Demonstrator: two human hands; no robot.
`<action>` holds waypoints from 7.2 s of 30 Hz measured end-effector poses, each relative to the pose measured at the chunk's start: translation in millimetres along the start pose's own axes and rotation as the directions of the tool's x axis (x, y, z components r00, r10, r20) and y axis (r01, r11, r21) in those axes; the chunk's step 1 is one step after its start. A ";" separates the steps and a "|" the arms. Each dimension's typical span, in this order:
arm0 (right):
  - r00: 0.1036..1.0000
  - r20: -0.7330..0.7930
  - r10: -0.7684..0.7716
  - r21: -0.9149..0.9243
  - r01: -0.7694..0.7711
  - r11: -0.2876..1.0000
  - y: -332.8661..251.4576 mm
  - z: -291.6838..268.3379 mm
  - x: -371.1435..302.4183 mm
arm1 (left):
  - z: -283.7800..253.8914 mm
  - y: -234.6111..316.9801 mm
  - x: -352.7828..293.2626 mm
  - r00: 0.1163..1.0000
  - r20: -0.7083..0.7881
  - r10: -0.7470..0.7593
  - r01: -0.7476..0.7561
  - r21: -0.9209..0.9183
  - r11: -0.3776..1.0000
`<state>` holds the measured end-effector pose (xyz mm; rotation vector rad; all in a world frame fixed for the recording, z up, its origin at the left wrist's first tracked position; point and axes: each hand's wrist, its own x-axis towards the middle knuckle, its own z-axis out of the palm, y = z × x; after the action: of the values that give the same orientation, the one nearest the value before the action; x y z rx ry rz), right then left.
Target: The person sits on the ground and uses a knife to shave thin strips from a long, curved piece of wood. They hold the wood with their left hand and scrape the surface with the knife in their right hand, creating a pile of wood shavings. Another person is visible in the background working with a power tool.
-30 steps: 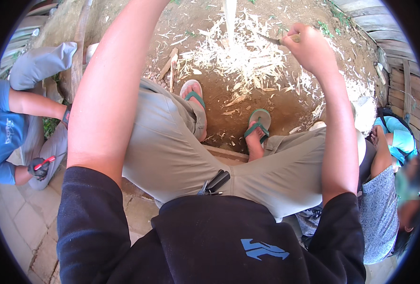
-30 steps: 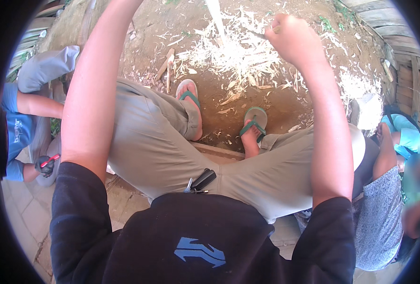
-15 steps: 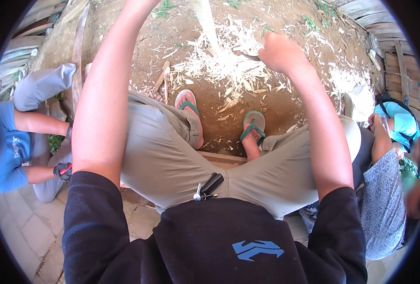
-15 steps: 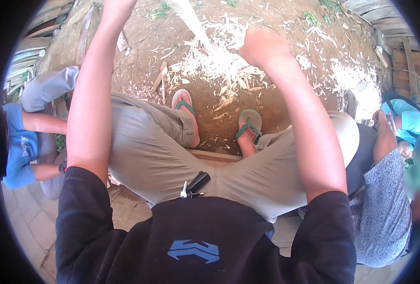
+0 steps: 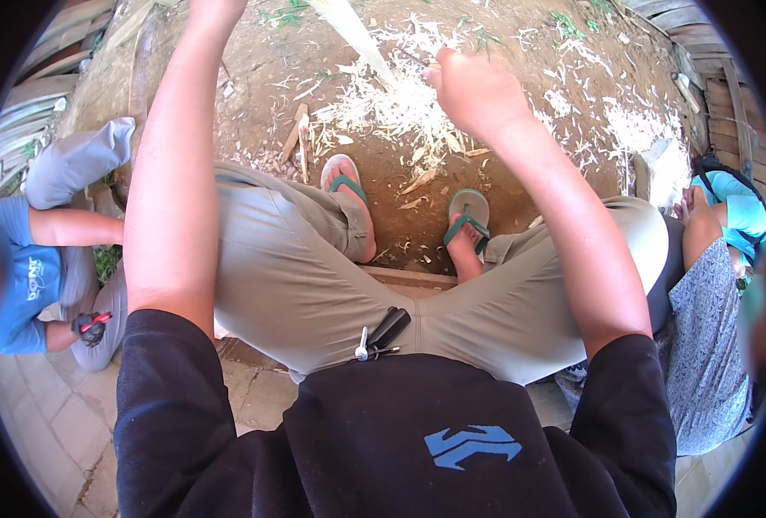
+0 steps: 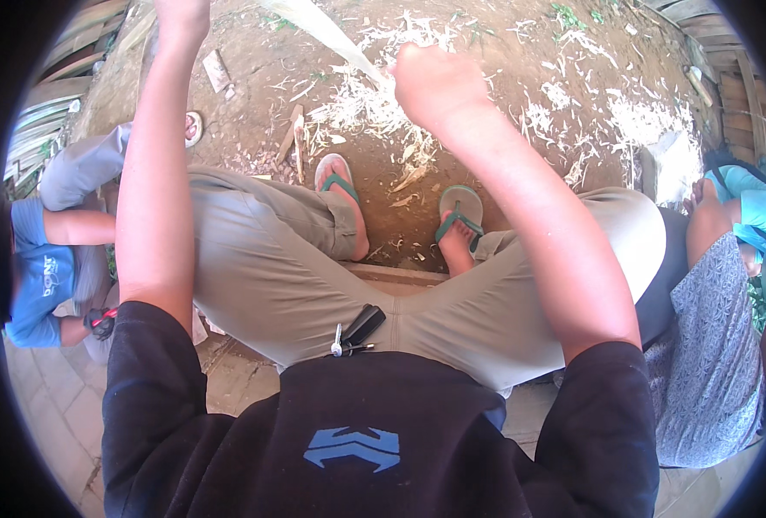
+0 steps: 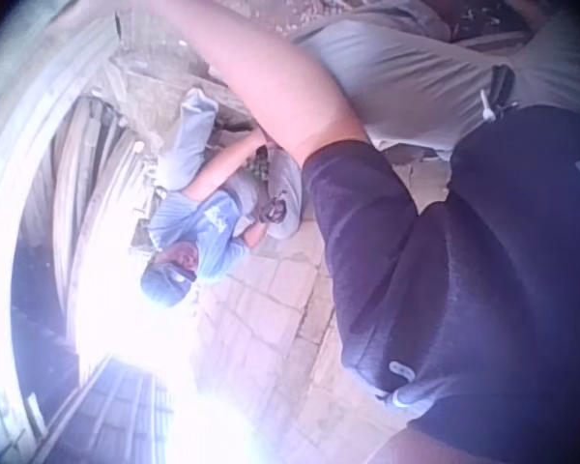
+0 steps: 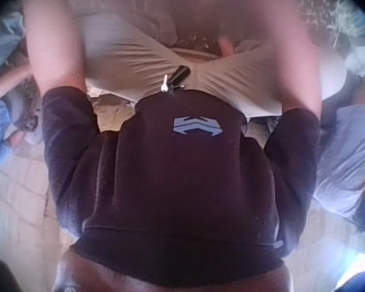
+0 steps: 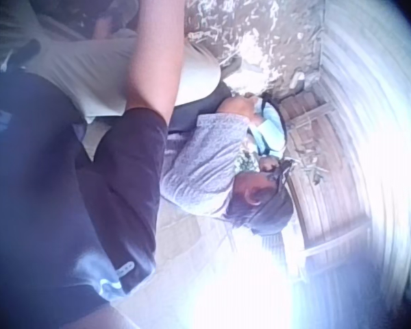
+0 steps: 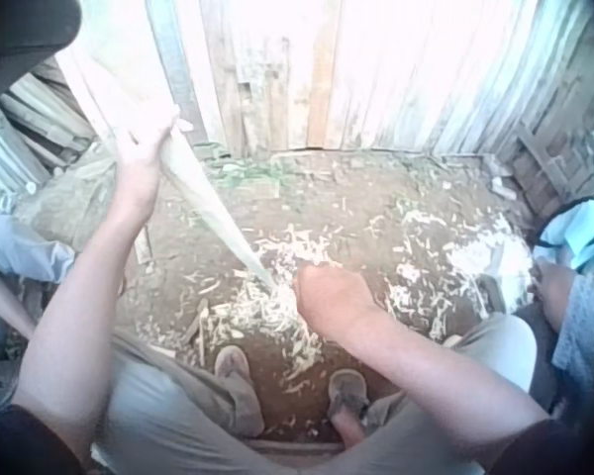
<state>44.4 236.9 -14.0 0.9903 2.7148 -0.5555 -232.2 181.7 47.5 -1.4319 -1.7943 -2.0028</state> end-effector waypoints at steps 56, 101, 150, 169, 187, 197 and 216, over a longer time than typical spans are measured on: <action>0.935 -0.275 0.225 0.563 -0.033 0.826 -37.3 120.2 -16.0 | 32.9 19.7 -16.9 0.986 -0.144 0.083 -0.075 0.061 0.995; 0.932 -0.168 0.320 0.769 -0.079 0.634 -55.5 109.6 -4.7 | 30.0 35.9 -29.7 0.951 -0.232 -0.204 0.151 -0.226 0.962; 0.935 -0.183 0.305 0.716 -0.086 0.692 -35.1 133.9 10.1 | 34.2 36.2 -29.9 0.970 -0.136 -0.203 0.165 -0.247 0.955; 0.922 -0.218 0.321 0.688 -0.088 0.720 -25.3 153.6 17.1 | 29.4 29.0 -27.4 0.971 -0.170 -0.170 0.127 -0.239 0.963; 0.914 -0.228 0.335 0.765 -0.045 0.643 -37.4 154.0 16.0 | 21.6 28.4 -27.2 0.963 -0.180 -0.199 0.160 -0.210 0.964; 0.921 -0.193 0.337 0.769 -0.071 0.635 -51.1 143.8 12.2 | 18.3 30.1 -29.9 0.975 -0.128 -0.181 0.154 -0.201 0.968; 0.922 -0.245 0.301 0.711 -0.040 0.702 -36.9 171.1 22.1 | 23.5 28.1 -29.1 0.974 -0.147 -0.170 0.138 -0.206 0.969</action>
<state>13.3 153.3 -166.2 1.6336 2.6557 -1.5862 -185.5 178.1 45.2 -1.1614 -1.7307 -2.3562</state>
